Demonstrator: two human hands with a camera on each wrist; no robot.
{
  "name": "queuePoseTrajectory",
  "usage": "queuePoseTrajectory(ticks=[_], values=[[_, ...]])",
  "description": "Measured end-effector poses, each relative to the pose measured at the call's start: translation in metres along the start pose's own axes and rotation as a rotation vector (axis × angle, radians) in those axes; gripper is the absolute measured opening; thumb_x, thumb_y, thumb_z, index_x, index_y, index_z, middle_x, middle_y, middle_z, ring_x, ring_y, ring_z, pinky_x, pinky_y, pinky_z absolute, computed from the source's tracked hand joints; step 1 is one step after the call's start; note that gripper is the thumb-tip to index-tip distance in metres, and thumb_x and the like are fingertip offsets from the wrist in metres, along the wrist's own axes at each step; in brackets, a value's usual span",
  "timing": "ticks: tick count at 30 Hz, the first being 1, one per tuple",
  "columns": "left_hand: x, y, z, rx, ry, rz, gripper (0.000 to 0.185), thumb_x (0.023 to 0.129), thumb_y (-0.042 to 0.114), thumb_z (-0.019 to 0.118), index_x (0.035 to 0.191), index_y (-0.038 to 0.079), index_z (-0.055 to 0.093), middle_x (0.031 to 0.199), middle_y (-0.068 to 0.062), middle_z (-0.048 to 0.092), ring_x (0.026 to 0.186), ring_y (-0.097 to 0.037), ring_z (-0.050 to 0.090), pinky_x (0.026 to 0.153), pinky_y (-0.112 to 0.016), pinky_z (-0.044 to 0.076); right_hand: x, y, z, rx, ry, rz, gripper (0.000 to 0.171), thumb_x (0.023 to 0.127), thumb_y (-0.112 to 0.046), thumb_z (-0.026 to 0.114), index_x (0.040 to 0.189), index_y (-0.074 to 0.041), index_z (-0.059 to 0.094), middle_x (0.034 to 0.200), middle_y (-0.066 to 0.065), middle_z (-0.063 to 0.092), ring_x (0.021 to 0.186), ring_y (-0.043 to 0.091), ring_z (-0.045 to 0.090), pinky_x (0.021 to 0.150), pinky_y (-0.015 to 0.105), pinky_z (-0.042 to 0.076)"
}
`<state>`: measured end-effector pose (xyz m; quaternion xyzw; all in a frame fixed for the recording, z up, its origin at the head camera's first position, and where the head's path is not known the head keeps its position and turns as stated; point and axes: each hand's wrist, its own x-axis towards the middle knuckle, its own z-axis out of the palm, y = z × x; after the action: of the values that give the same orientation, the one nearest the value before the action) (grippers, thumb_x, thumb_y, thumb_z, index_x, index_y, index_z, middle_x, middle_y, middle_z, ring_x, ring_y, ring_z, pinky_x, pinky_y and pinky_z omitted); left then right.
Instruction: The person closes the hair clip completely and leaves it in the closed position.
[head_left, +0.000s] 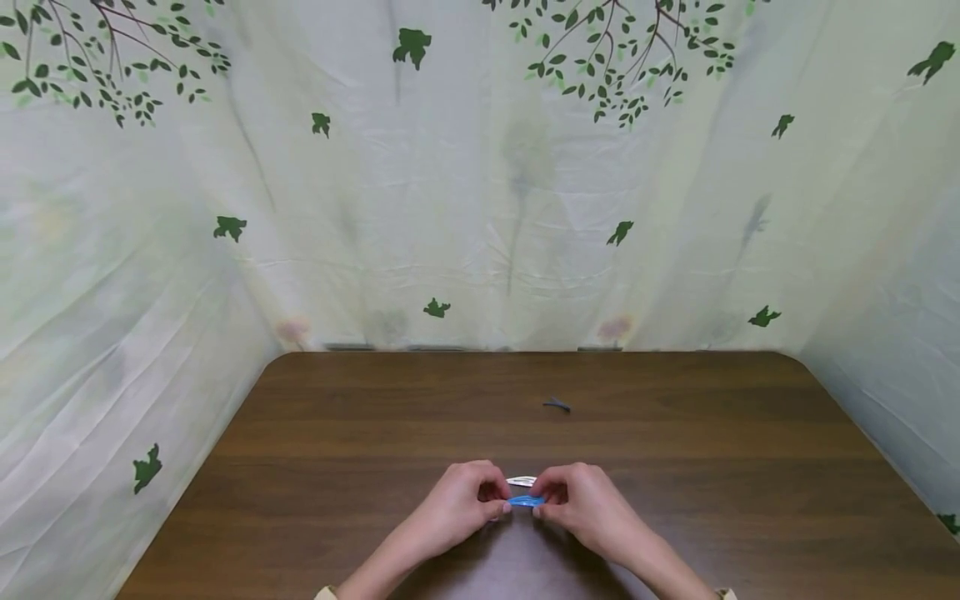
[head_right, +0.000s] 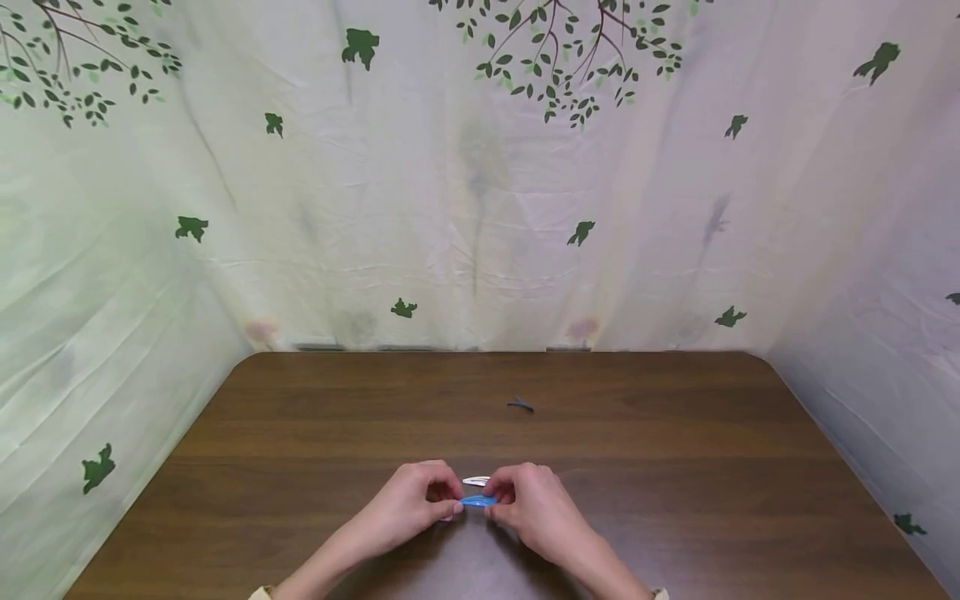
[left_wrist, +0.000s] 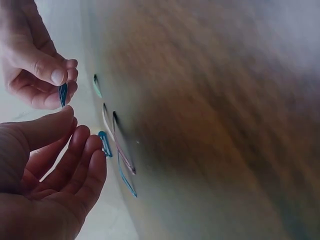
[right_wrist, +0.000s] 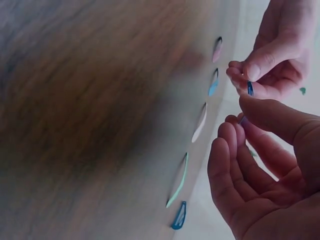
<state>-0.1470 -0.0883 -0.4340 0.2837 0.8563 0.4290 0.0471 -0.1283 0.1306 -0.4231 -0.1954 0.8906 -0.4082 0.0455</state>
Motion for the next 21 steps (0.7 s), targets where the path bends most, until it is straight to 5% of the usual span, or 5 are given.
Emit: queuePoseTrajectory(ticks=[21], values=[[0.0085,-0.0091,0.0016,-0.033,-0.090,-0.028,0.011,0.081,-0.001,0.075,0.078,0.007,0.068,0.072,0.010,0.058,0.059,0.000,0.057,0.057,-0.019,0.048,0.0081,0.0090,0.0066,0.035,-0.052,0.020,0.013,0.078,-0.007,0.080,0.083,-0.016,0.071,0.070,-0.012,0.063,0.065,0.005,0.058,0.059,0.023,0.047]])
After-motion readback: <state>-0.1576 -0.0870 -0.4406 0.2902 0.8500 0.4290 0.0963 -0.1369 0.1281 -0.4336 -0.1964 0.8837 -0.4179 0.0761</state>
